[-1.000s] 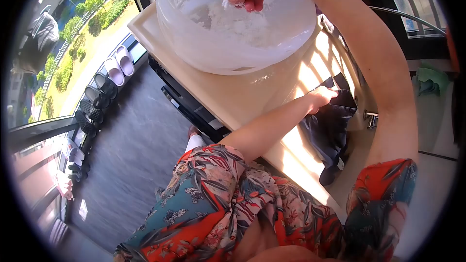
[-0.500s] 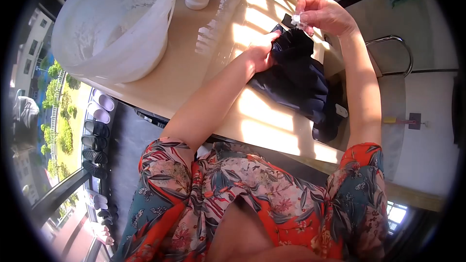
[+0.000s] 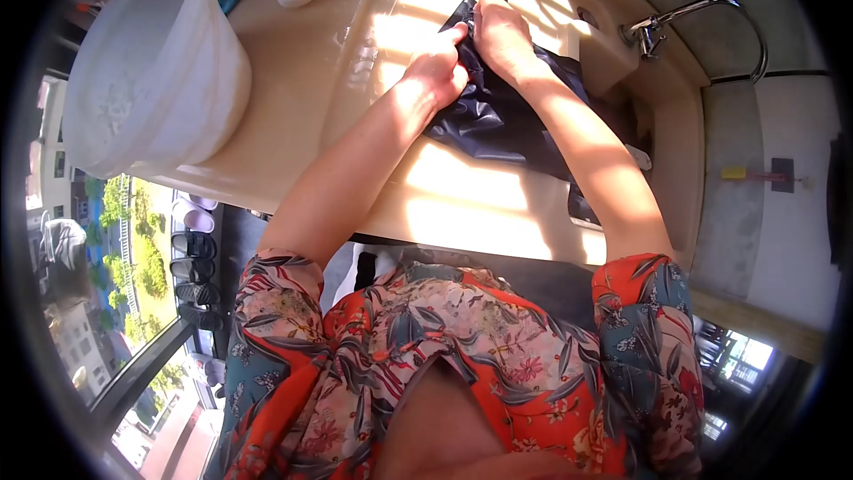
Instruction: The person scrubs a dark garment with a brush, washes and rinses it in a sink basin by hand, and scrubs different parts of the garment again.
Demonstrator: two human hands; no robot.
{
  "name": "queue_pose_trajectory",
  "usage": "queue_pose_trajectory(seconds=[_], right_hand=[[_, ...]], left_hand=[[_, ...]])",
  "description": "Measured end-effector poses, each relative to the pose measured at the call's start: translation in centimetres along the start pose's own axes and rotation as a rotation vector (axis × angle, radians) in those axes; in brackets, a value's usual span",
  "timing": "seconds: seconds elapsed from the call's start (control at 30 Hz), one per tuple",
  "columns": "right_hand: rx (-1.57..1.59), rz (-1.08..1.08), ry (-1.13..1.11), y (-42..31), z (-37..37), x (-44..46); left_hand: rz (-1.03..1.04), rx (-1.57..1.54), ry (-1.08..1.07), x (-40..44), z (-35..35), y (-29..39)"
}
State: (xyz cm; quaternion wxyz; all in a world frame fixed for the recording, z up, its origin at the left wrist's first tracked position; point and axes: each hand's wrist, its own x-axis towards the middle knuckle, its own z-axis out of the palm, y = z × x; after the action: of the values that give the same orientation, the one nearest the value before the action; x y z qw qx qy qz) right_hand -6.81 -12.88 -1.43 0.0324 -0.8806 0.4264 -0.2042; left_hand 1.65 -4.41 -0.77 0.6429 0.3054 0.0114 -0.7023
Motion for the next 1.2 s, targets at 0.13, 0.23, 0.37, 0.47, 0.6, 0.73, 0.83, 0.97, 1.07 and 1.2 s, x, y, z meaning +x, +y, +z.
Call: queue_pose_trajectory(seconds=[0.13, 0.23, 0.37, 0.47, 0.6, 0.73, 0.83, 0.97, 1.07, 1.2], right_hand=[[0.201, -0.081, -0.051, -1.1, -0.9, -1.8], [0.194, -0.163, -0.108, -4.0, -2.5, -4.8], [0.111, -0.127, -0.018, -1.0, -0.4, -1.9], [0.148, 0.133, -0.065, -0.6, -1.4, -1.1], [0.215, -0.278, -0.16, -2.2, -5.3, -5.9], [0.016, -0.004, -0.427, -0.2, -9.3, -6.5], [0.102, 0.078, -0.375, 2.2, -10.9, -7.0], [0.336, 0.183, -0.244, 5.0, -11.4, -11.3], [0.737, 0.403, -0.175, 6.2, -11.5, -15.1], [1.02, 0.491, -0.335, 5.4, -12.3, -16.0]], left_hand=[[-0.011, -0.082, -0.142, 4.2, -3.3, -0.4], [0.054, -0.004, -0.084, 3.2, -2.5, -0.3], [0.021, -0.071, -0.159, 3.2, -2.5, -0.3], [-0.014, -0.051, -0.202, 4.0, -3.0, -0.3], [0.05, 0.141, -0.156, 3.1, -1.9, -0.5], [0.109, 0.321, -0.217, -0.5, 0.3, -0.1], [0.133, 0.604, -0.359, 0.1, 0.4, -1.0], [0.142, 1.008, -0.58, -3.2, 1.6, -1.5], [0.236, 1.494, -0.74, -3.8, 2.1, -2.5], [0.483, 1.593, -0.858, -2.5, 5.0, -1.3]])
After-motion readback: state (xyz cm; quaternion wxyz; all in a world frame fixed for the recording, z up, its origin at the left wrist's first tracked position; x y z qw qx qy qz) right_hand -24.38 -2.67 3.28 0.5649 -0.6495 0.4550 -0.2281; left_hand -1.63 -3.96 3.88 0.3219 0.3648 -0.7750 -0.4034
